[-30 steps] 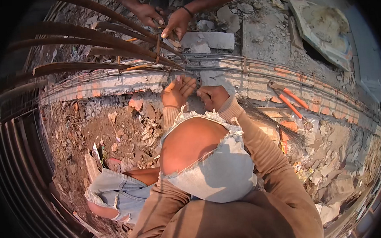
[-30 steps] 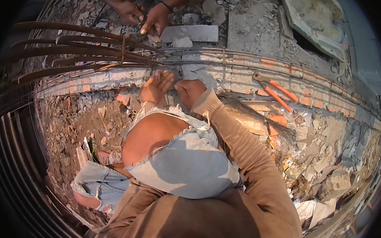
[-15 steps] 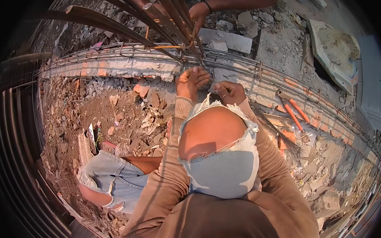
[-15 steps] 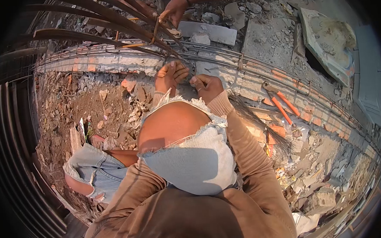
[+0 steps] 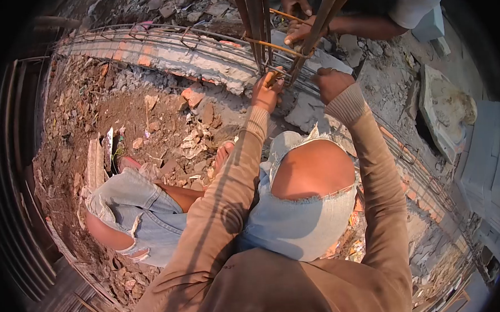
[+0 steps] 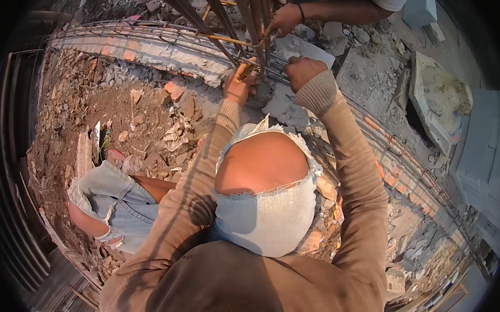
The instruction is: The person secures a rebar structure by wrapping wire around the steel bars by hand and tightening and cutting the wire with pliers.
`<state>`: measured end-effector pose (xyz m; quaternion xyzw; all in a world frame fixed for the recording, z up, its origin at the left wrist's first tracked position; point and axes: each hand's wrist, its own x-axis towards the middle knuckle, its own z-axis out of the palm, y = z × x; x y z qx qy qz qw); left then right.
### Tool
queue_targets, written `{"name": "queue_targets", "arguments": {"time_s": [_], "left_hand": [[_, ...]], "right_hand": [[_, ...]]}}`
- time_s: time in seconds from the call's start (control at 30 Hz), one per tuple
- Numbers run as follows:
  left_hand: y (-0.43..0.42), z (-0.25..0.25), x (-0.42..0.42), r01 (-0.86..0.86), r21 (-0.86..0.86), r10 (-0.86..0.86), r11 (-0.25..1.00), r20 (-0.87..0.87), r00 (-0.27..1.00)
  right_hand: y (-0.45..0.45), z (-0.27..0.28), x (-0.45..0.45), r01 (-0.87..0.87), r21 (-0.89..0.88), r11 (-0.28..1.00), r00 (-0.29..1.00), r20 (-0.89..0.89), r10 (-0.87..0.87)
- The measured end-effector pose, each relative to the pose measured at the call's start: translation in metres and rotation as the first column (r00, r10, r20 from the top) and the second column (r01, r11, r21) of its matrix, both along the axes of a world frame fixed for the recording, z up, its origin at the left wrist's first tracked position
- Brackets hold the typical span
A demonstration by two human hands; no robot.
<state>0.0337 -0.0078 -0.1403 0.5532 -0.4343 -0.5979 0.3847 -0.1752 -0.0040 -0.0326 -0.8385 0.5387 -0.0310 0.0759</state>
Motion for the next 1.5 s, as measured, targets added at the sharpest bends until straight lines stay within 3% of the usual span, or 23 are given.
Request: {"name": "queue_targets", "arguments": {"time_s": [0.07, 0.13, 0.2, 0.23, 0.3, 0.43, 0.5, 0.57, 0.63, 0.73, 0.8, 0.83, 0.87, 0.9, 0.93, 1.0, 1.07, 1.17, 1.37, 1.4, 1.5], "left_hand": [[-0.003, -0.005, 0.003, 0.014, -0.003, -0.014, 1.000, 0.010, 1.000], [-0.009, -0.021, 0.004, 0.028, -0.006, -0.028, 1.000, 0.016, 0.999], [-0.015, -0.036, 0.004, 0.185, -0.294, -0.071, 0.938, 0.359, 0.931], [-0.014, -0.022, 0.002, 0.179, -0.294, -0.066, 0.939, 0.357, 0.932], [-0.009, 0.001, -0.001, 0.246, -0.304, -0.053, 0.920, 0.525, 0.849], [-0.007, 0.012, -0.004, 0.231, -0.292, -0.036, 0.928, 0.548, 0.836], [0.002, 0.024, -0.006, 0.202, -0.174, -0.044, 0.964, 0.644, 0.764], [0.010, 0.027, -0.011, 0.175, -0.173, -0.019, 0.969, 0.655, 0.755], [0.010, 0.031, -0.013, 0.149, -0.173, 0.004, 0.974, 0.666, 0.746], [0.010, 0.030, -0.006, 0.139, -0.098, -0.050, 0.985, 0.615, 0.787], [-0.001, 0.020, 0.001, 0.233, -0.018, -0.192, 0.972, 0.507, 0.840], [-0.005, 0.017, 0.004, 0.190, 0.143, -0.225, 0.971, 0.297, 0.928], [-0.005, 0.014, 0.009, 0.199, 0.144, -0.234, 0.969, 0.296, 0.926], [-0.005, 0.020, 0.014, 0.189, 0.235, -0.205, 0.954, 0.047, 0.978], [-0.006, 0.026, 0.017, 0.198, 0.324, -0.139, 0.925, -0.197, 0.970], [-0.004, 0.028, 0.019, 0.184, 0.372, -0.117, 0.910, -0.195, 0.974], [-0.005, 0.017, 0.021, 0.249, 0.441, -0.064, 0.862, -0.393, 0.917], [-0.009, -0.006, 0.019, 0.351, 0.452, -0.092, 0.820, -0.501, 0.861], [-0.009, 0.018, 0.010, 0.284, 0.486, -0.142, 0.827, -0.309, 0.940], [-0.010, 0.016, 0.010, 0.285, 0.487, -0.144, 0.826, -0.307, 0.941], [-0.011, 0.006, 0.014, 0.354, 0.379, -0.273, 0.855, -0.252, 0.929]], "right_hand": [[-0.008, -0.013, 0.010, -0.067, -0.041, 0.997, 0.998, -0.008, 0.067], [-0.013, -0.020, 0.017, -0.060, 0.037, 0.997, 0.997, -0.048, 0.062], [-0.013, -0.020, 0.020, -0.052, 0.038, 0.998, 0.998, -0.043, 0.053], [-0.014, -0.020, 0.022, -0.042, 0.037, 0.998, 0.998, -0.034, 0.043], [-0.011, -0.021, 0.023, -0.026, 0.022, 0.999, 1.000, -0.010, 0.026], [-0.006, -0.020, 0.027, 0.035, 0.025, 0.999, 0.999, -0.019, -0.035], [-0.003, -0.021, 0.031, 0.048, 0.011, 0.999, 0.998, -0.047, -0.047], [0.006, -0.025, 0.037, 0.063, -0.001, 0.998, 0.995, -0.074, -0.063], [0.018, -0.030, 0.044, 0.155, -0.073, 0.985, 0.987, -0.042, -0.158], [0.032, -0.034, 0.050, 0.216, -0.126, 0.968, 0.975, 0.079, -0.208], [0.033, -0.043, 0.051, 0.243, -0.125, 0.962, 0.961, 0.164, -0.222], [0.035, -0.047, 0.051, 0.259, -0.122, 0.958, 0.943, 0.245, -0.224], [0.038, -0.050, 0.052, 0.267, -0.120, 0.956, 0.942, 0.243, -0.233], [0.042, -0.050, 0.053, 0.294, -0.135, 0.946, 0.909, 0.345, -0.233], [0.043, -0.051, 0.055, 0.321, -0.148, 0.935, 0.867, 0.443, -0.227], [0.045, -0.060, 0.059, 0.372, -0.139, 0.918, 0.821, 0.510, -0.256], [0.046, -0.070, 0.063, 0.425, -0.124, 0.897, 0.767, 0.576, -0.283], [0.046, -0.082, 0.066, 0.466, -0.144, 0.873, 0.686, 0.682, -0.254], [0.054, -0.099, 0.071, 0.471, -0.193, 0.861, 0.664, 0.720, -0.202], [0.056, -0.082, 0.071, 0.467, -0.167, 0.869, 0.654, 0.727, -0.212], [0.058, -0.092, 0.076, 0.482, -0.177, 0.858, 0.648, 0.732, -0.213]]}}
